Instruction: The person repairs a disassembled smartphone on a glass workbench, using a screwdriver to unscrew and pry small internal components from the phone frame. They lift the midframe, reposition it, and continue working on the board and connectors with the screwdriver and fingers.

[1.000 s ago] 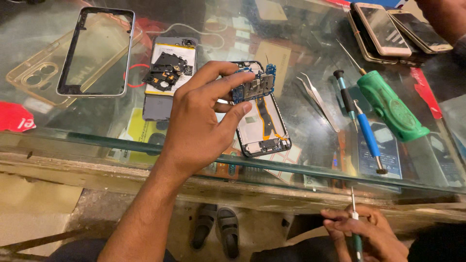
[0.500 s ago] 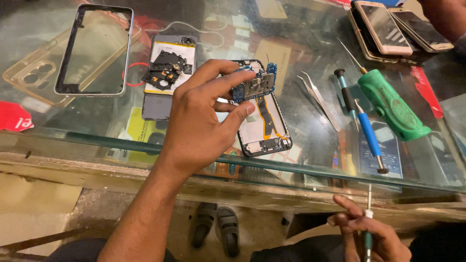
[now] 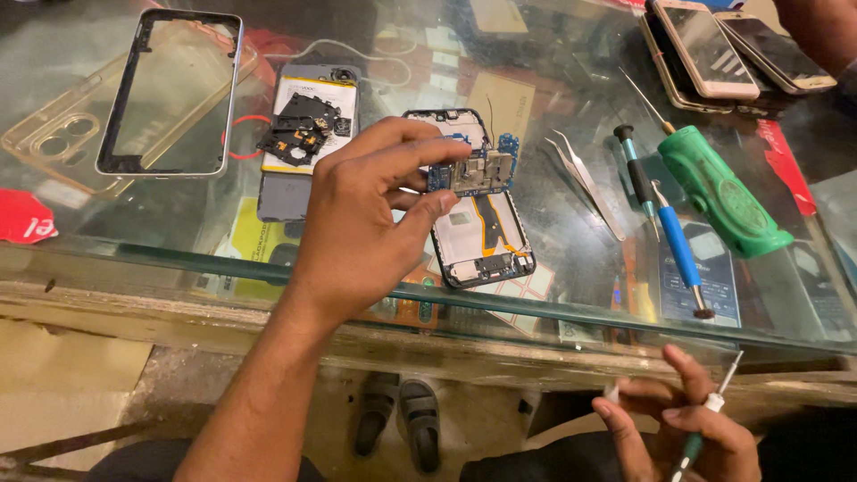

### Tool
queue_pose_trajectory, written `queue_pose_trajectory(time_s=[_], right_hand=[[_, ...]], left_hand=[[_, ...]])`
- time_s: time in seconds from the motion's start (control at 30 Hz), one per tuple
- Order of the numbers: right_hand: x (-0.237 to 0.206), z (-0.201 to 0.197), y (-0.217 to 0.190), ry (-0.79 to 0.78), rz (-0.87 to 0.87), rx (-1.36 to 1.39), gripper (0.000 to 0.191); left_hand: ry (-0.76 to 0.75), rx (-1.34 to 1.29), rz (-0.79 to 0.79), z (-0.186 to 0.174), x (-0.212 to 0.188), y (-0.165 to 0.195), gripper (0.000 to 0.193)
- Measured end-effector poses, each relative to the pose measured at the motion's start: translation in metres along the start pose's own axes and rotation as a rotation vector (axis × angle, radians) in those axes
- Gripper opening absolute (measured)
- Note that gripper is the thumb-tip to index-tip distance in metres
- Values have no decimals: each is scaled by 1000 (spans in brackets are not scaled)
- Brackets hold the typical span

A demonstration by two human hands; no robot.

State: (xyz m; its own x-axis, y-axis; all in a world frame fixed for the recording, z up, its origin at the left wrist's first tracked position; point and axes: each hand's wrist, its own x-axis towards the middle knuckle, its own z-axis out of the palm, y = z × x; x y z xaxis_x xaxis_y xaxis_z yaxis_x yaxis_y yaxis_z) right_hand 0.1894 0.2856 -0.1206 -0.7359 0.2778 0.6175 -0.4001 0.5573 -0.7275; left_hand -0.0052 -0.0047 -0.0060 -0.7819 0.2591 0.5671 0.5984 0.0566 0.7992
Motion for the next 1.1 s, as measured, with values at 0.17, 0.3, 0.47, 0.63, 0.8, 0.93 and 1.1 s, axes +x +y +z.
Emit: queue_pose_trajectory(time_s=[0.17, 0.3, 0.47, 0.63, 0.8, 0.93, 1.1], right_hand=[[-2, 1, 3, -20, 26, 35, 37], [-14, 2, 1, 77, 178, -95, 23], [-13, 10, 11, 67, 49, -10, 29], [-16, 16, 13, 38, 31, 20, 37], [-22, 22, 11, 36, 42, -102, 32], [-23, 22, 8, -15, 27, -158, 32], [-13, 26, -8, -9, -76, -150, 35]], left_hand=[[-26, -137, -39, -2, 0, -1, 44], [-23, -130, -4, -2, 1, -1, 47], [-8, -117, -57, -1, 1, 0, 48], [-9, -103, -31, -1, 1, 0, 48], [5, -153, -106, -3, 0, 0, 54], [57, -124, -115, -3, -1, -3, 32], [121, -188, 108, -1, -2, -10, 23]])
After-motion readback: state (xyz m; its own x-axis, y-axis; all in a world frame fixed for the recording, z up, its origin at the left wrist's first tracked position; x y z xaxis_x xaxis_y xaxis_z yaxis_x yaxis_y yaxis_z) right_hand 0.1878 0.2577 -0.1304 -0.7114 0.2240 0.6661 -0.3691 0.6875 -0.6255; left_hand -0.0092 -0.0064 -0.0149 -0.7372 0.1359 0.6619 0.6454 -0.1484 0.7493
